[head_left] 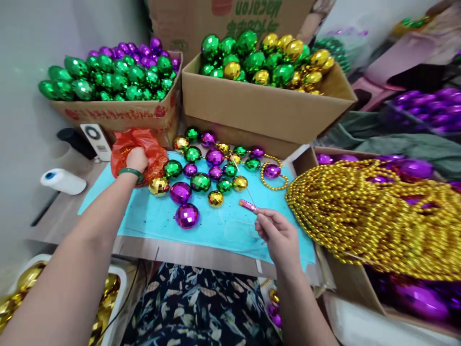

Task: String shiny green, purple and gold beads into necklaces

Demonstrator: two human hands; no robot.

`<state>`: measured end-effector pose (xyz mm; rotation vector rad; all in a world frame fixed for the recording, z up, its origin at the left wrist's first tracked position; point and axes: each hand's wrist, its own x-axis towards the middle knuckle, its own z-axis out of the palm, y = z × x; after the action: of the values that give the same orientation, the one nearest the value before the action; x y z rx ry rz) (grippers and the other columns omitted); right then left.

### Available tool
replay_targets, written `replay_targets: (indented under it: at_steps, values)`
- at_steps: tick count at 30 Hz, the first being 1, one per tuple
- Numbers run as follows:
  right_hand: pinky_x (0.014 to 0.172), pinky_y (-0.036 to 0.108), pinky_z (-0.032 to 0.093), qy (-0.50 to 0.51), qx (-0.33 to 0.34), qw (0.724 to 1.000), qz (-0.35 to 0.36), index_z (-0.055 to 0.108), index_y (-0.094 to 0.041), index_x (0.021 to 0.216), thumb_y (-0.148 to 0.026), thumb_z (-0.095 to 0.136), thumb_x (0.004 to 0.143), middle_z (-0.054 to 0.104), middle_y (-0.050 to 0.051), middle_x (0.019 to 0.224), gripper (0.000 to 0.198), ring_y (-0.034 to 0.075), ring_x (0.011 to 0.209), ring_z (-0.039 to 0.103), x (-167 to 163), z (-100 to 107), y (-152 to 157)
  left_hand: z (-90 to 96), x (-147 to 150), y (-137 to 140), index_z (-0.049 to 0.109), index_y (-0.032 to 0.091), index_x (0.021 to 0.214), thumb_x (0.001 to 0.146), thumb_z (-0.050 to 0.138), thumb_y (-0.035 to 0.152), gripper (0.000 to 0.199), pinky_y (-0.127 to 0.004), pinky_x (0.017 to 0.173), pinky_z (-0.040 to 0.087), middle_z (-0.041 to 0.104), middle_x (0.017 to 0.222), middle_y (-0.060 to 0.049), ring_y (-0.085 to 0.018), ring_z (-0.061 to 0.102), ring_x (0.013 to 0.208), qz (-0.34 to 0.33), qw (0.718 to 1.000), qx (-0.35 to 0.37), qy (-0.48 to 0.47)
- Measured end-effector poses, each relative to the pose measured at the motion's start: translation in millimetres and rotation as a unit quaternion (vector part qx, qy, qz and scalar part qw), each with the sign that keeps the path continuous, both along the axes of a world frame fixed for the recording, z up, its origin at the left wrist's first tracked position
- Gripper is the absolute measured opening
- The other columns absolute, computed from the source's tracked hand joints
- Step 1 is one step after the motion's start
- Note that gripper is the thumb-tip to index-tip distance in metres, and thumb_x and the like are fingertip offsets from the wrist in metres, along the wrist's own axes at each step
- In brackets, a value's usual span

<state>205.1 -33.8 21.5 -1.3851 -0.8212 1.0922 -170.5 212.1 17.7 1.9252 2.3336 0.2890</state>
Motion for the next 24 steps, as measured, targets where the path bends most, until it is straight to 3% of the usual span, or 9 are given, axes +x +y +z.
replay_targets:
  at_steps: [3,5,8,10,12,14,16,19,24]
  values:
    - [0.041,0.019,0.035,-0.017,0.008,1.000,-0.004,0.066,-0.016,0.082,-0.040,0.070,0.073,0.056,-0.001,0.054,0.025,0.008,0.046,0.047,1.9,-1.5,-4.2,13.0,-1.2,-14.2,0.065,0.003,0.096,0.076,0.044,0.005,0.030,-0.046,0.092,0.044,0.064,0.106,-0.026,-0.035,0.058,0.106,-0.003,0.998,0.063,0.007]
    - [0.040,0.019,0.034,-0.020,0.010,1.000,0.000,0.065,-0.016,0.080,-0.041,0.068,0.074,0.056,-0.001,0.054,0.026,0.008,0.045,0.046,1.0,-2.8,-6.8,24.0,5.8,-32.3,0.067,0.007,0.089,0.078,0.047,0.010,0.023,-0.045,0.096,0.042,0.065,0.104,-0.020,-0.032,0.057,0.107,-0.022,0.988,0.152,-0.033]
    - [0.040,0.019,0.034,-0.011,0.015,0.999,0.029,0.064,-0.017,0.077,-0.042,0.066,0.075,0.056,-0.001,0.053,0.025,0.009,0.045,0.046,-4.4,-4.8,-10.9,39.8,34.1,-77.4,0.068,0.014,0.089,0.078,0.059,0.022,0.017,-0.038,0.092,0.046,0.066,0.096,-0.009,-0.023,0.060,0.097,-0.037,0.932,0.261,-0.251]
    - [0.041,0.020,0.036,-0.013,0.023,0.998,0.063,0.065,-0.016,0.078,-0.040,0.065,0.076,0.056,-0.001,0.053,0.024,0.009,0.045,0.047,-9.9,-6.0,-15.1,47.3,61.9,-113.6,0.066,0.015,0.093,0.076,0.064,0.024,0.019,-0.030,0.075,0.052,0.066,0.085,-0.004,-0.015,0.061,0.075,-0.027,0.835,0.199,-0.512]
    - [0.044,0.021,0.039,-0.037,0.038,0.995,0.089,0.068,-0.016,0.081,-0.037,0.065,0.077,0.057,0.000,0.053,0.021,0.010,0.047,0.049,-14.7,-7.5,-20.4,50.2,90.3,-143.7,0.066,0.014,0.089,0.075,0.065,0.022,0.016,-0.022,0.063,0.051,0.066,0.084,-0.004,-0.011,0.061,0.068,-0.015,0.699,0.067,-0.712]
    - [0.045,0.022,0.041,-0.072,0.057,0.991,0.103,0.071,-0.016,0.084,-0.035,0.064,0.079,0.058,0.001,0.054,0.020,0.011,0.049,0.051,-17.4,-9.7,-25.8,48.4,112.2,-161.3,0.066,0.013,0.085,0.076,0.066,0.018,0.011,-0.018,0.058,0.050,0.067,0.081,-0.004,-0.008,0.061,0.064,0.024,0.587,-0.011,-0.809]
    - [0.046,0.022,0.042,-0.099,0.072,0.986,0.110,0.072,-0.017,0.085,-0.033,0.063,0.080,0.058,0.001,0.055,0.019,0.011,0.049,0.052,-17.8,-12.4,-30.0,44.2,124.3,-168.2,0.067,0.012,0.084,0.078,0.064,0.014,0.007,-0.015,0.056,0.050,0.067,0.078,-0.004,-0.007,0.061,0.063,0.062,0.518,-0.043,-0.852]
    - [0.046,0.023,0.042,-0.116,0.081,0.983,0.118,0.072,-0.017,0.084,-0.032,0.063,0.081,0.058,0.001,0.054,0.018,0.012,0.048,0.052,-16.1,-15.8,-34.4,38.6,129.5,-171.3,0.067,0.012,0.084,0.081,0.062,0.012,0.006,-0.015,0.055,0.051,0.068,0.078,-0.005,-0.007,0.062,0.062,0.086,0.477,-0.055,-0.873]
    - [0.045,0.023,0.042,-0.119,0.081,0.983,0.116,0.073,-0.017,0.084,-0.031,0.064,0.081,0.058,0.001,0.054,0.017,0.012,0.049,0.052,-13.8,-17.7,-36.6,35.3,133.8,-176.3,0.068,0.011,0.084,0.079,0.065,0.013,0.006,-0.014,0.056,0.052,0.069,0.079,-0.006,-0.007,0.063,0.062,0.065,0.480,-0.061,-0.873]
